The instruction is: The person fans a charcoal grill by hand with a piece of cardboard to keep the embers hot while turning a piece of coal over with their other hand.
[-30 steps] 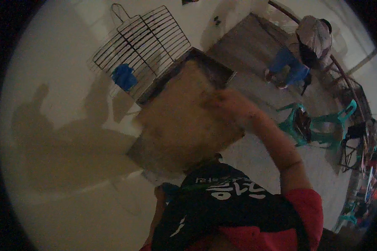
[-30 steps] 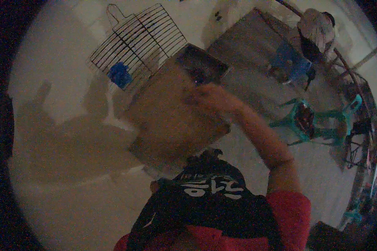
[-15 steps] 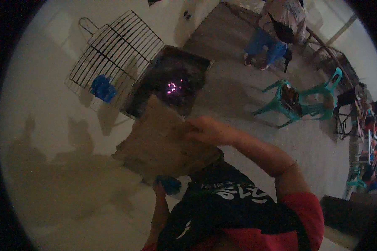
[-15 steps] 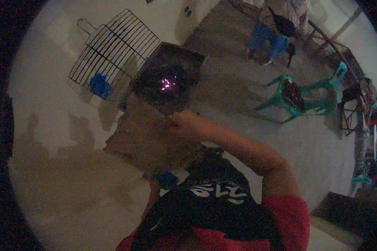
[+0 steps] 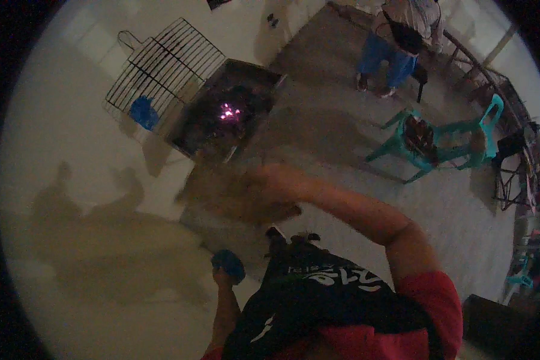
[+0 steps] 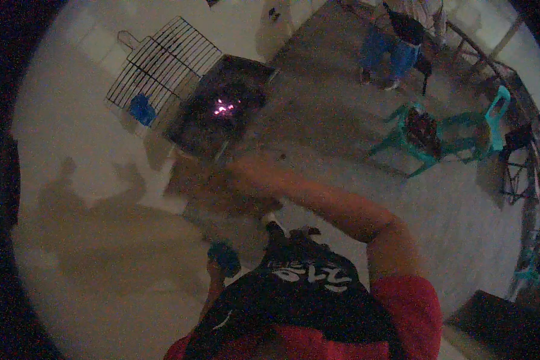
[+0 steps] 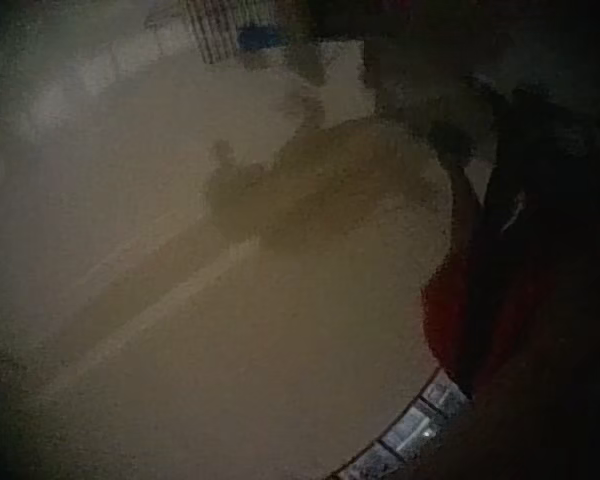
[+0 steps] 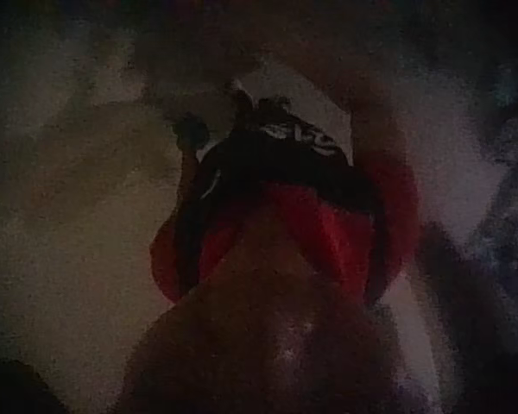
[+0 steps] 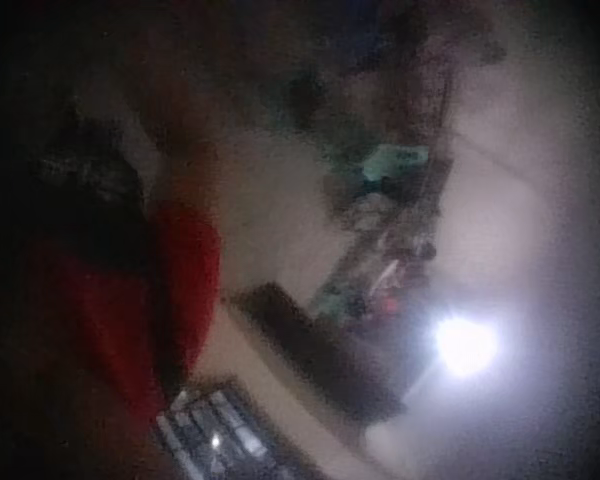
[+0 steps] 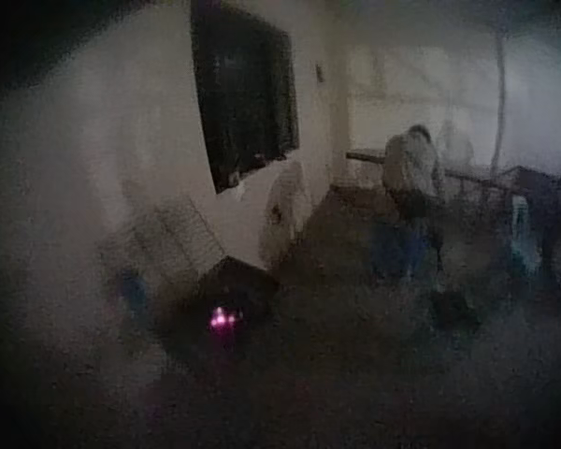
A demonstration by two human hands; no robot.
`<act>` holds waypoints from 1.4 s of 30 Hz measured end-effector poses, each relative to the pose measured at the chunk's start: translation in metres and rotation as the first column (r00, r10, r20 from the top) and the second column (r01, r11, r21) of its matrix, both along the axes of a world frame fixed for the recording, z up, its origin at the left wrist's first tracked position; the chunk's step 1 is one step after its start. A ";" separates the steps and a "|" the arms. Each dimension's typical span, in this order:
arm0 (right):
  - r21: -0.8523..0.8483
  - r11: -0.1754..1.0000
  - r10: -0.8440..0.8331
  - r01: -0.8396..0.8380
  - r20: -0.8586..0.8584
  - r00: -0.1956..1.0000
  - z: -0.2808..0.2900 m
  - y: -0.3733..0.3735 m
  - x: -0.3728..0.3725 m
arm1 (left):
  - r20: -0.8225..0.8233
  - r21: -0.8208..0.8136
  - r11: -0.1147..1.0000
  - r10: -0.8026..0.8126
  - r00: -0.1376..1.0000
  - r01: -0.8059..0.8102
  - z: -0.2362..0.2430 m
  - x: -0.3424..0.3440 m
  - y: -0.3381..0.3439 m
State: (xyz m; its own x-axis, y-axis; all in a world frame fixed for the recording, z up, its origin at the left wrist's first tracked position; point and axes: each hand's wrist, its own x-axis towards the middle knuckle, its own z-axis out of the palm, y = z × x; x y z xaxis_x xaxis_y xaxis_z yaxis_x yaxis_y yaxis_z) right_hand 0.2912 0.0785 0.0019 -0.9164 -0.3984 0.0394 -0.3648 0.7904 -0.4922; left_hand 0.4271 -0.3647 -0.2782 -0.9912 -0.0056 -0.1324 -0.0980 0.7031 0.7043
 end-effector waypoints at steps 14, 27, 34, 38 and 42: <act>-0.273 0.952 -0.164 0.135 -0.083 0.983 -0.042 0.050 0.014 | 0.379 -0.575 0.781 -0.012 0.925 0.245 0.020 0.111 0.016; 0.050 0.679 -0.724 0.732 -0.121 0.680 -0.012 0.241 -0.019 | 0.178 -0.702 0.574 -0.430 0.885 0.421 0.026 0.066 0.011; -0.249 0.967 -0.031 0.058 0.109 0.994 0.043 -0.034 -0.001 | 0.354 -0.766 0.464 -0.275 0.894 0.445 0.009 0.022 -0.029; -0.303 0.875 -0.369 0.378 0.090 0.925 -0.002 0.091 -0.063 | 0.266 -0.768 0.500 -0.318 0.910 0.399 0.019 -0.004 -0.025; 0.065 0.650 -0.752 0.757 -0.092 0.653 0.019 0.188 -0.090 | 0.298 -0.716 0.618 -0.151 0.943 0.325 0.008 -0.028 -0.045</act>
State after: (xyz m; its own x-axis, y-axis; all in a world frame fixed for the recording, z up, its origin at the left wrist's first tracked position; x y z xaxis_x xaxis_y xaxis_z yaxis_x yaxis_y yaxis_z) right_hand 0.2016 0.2661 0.0205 -0.8997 0.4254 0.0976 0.3548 0.8431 -0.4041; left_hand 0.3991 -0.4097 -0.2706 -0.9260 0.0444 -0.3750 0.0829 0.9927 -0.0872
